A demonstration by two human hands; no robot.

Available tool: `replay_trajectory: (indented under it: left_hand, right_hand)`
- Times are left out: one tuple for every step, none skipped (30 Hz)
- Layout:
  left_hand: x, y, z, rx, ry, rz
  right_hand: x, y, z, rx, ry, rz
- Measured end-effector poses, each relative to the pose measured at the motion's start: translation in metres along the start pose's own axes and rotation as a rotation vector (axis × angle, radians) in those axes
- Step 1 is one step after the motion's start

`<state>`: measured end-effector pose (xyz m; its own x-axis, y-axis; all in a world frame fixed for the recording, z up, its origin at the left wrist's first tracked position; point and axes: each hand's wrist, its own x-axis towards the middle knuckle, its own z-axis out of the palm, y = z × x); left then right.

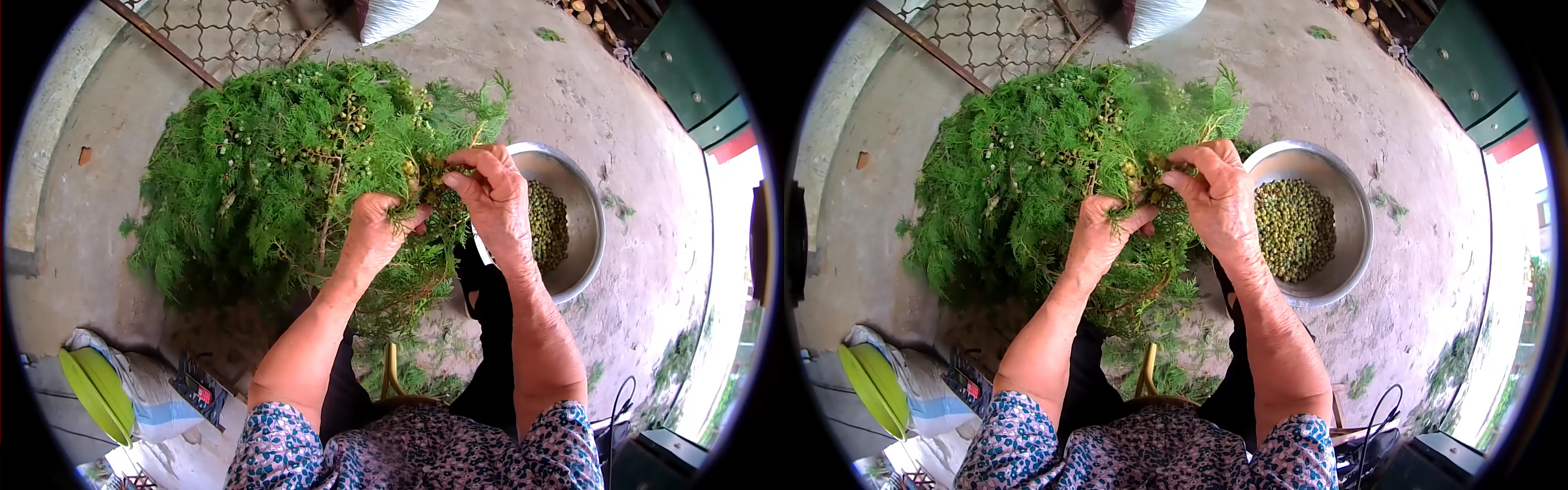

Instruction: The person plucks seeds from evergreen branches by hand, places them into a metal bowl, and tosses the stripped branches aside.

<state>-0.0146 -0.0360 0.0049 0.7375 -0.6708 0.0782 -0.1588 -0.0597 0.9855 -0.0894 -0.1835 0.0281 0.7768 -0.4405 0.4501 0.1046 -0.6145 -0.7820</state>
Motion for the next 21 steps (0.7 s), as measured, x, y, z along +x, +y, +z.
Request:
replay_trajectory:
  left_hand:
    - [0.0, 0.001, 0.001, 0.0, 0.001, 0.001]
    - [0.0, 0.001, 0.003, -0.005, 0.0, 0.005]
    - [-0.001, 0.001, 0.004, -0.011, -0.001, 0.01]
    - [-0.001, -0.002, 0.003, 0.075, 0.001, 0.018]
    - [-0.001, -0.001, 0.002, 0.075, 0.001, 0.017]
    - [-0.001, 0.0, 0.001, 0.13, -0.016, -0.007]
    - [-0.001, 0.001, 0.001, 0.185, -0.034, -0.03]
    - [-0.001, 0.0, 0.002, 0.185, -0.034, -0.029]
    - [-0.002, -0.003, 0.003, 0.066, -0.012, -0.064]
    - [-0.002, -0.004, 0.003, -0.053, 0.009, -0.098]
    - [-0.002, -0.003, 0.003, -0.054, 0.007, -0.097]
    - [-0.002, -0.001, 0.003, -0.075, 0.005, -0.088]
    - [-0.002, 0.0, 0.002, -0.096, 0.002, -0.079]
    - [-0.002, 0.001, 0.003, -0.097, 0.003, -0.08]
    - [-0.003, 0.003, 0.004, -0.137, 0.01, -0.075]
    - [-0.003, 0.004, 0.004, -0.177, 0.019, -0.069]
    - [-0.004, 0.004, 0.003, -0.178, 0.018, -0.067]
    - [-0.004, 0.003, 0.002, -0.138, 0.016, -0.052]
    - [-0.004, 0.003, 0.001, -0.098, 0.014, -0.036]
    - [-0.005, 0.004, 0.0, -0.098, 0.015, -0.036]
    - [-0.006, 0.006, 0.0, -0.067, 0.019, -0.031]
  right_hand:
    - [0.0, -0.001, 0.002, 0.0, 0.0, -0.001]
    - [0.001, -0.003, 0.005, -0.028, 0.027, 0.016]
    - [0.001, -0.005, 0.007, -0.057, 0.054, 0.033]
    - [0.001, 0.0, 0.009, -0.097, 0.072, 0.0]
    - [0.0, 0.005, 0.01, -0.097, 0.072, 0.0]
    - [-0.001, 0.01, 0.012, 0.002, 0.086, 0.057]
    - [-0.001, 0.013, 0.012, 0.1, 0.1, 0.113]
    - [-0.003, 0.009, 0.012, 0.292, 0.121, 0.214]
    - [-0.005, 0.011, 0.012, 0.292, 0.123, 0.213]
    - [-0.006, 0.013, 0.013, 0.726, 0.143, 0.38]
    - [-0.007, 0.014, 0.013, 1.162, 0.157, 0.544]
    - [-0.008, 0.013, 0.014, 1.266, 0.174, 0.595]
    - [-0.008, 0.015, 0.015, 1.264, 0.174, 0.595]
    - [-0.009, 0.018, 0.018, 1.393, 0.183, 0.618]
    - [-0.009, 0.018, 0.019, 1.521, 0.192, 0.639]
    - [-0.009, 0.017, 0.02, 1.558, 0.228, 0.653]
    - [-0.01, 0.015, 0.02, 1.557, 0.228, 0.651]
    - [-0.01, 0.015, 0.021, 1.582, 0.221, 0.653]
    - [-0.01, 0.015, 0.022, 1.608, 0.213, 0.655]
    - [-0.009, 0.016, 0.021, 1.608, 0.212, 0.654]
    - [-0.008, 0.017, 0.019, 1.575, 0.185, 0.695]
